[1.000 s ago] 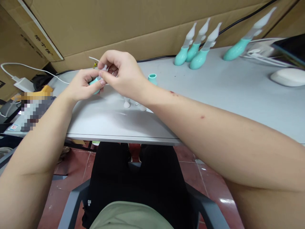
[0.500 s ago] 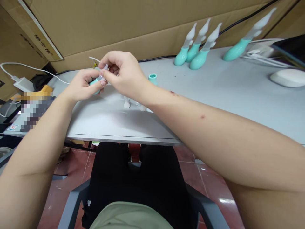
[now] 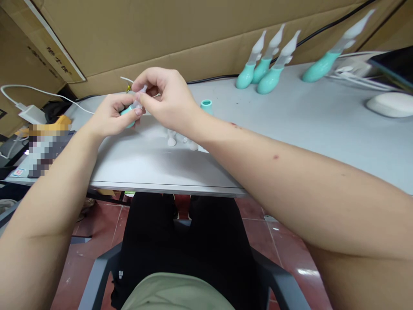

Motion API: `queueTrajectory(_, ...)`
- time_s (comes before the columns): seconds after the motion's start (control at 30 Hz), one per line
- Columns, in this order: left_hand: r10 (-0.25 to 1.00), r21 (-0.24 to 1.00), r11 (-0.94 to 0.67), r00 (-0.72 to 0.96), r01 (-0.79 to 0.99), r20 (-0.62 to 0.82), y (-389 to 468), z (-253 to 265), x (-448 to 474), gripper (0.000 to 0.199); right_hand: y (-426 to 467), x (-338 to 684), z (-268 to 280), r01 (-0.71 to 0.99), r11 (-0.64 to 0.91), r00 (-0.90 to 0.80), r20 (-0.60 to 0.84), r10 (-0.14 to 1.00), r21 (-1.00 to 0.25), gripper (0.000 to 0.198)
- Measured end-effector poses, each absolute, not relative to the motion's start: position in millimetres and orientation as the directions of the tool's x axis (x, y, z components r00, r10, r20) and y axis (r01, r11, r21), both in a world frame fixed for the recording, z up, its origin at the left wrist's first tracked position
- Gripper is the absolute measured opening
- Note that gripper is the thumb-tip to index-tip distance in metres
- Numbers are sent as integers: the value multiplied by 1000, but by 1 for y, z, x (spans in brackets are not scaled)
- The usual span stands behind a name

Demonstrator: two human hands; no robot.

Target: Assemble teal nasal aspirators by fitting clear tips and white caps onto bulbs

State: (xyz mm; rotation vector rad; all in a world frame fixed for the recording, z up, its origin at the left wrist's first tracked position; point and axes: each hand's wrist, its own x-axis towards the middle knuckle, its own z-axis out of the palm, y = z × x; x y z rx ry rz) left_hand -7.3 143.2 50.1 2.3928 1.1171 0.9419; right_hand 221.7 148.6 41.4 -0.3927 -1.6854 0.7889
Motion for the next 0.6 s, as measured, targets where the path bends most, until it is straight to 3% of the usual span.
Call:
queueTrajectory(0.2,769,538,-639,478,550,425,143,50,-8,89,159,227,35,-230,706,-301,739,602,-669,23)
queueTrajectory(0.43,786,544,-618,465,567,407,144,48,-9,88,155,227,39,-197,655,-299,681,668,-729,37)
queueTrajectory(0.6,781,539,-624,477,566,403,145,50,-11,94,147,232,43,-214,591,-318,628,711,-778,33)
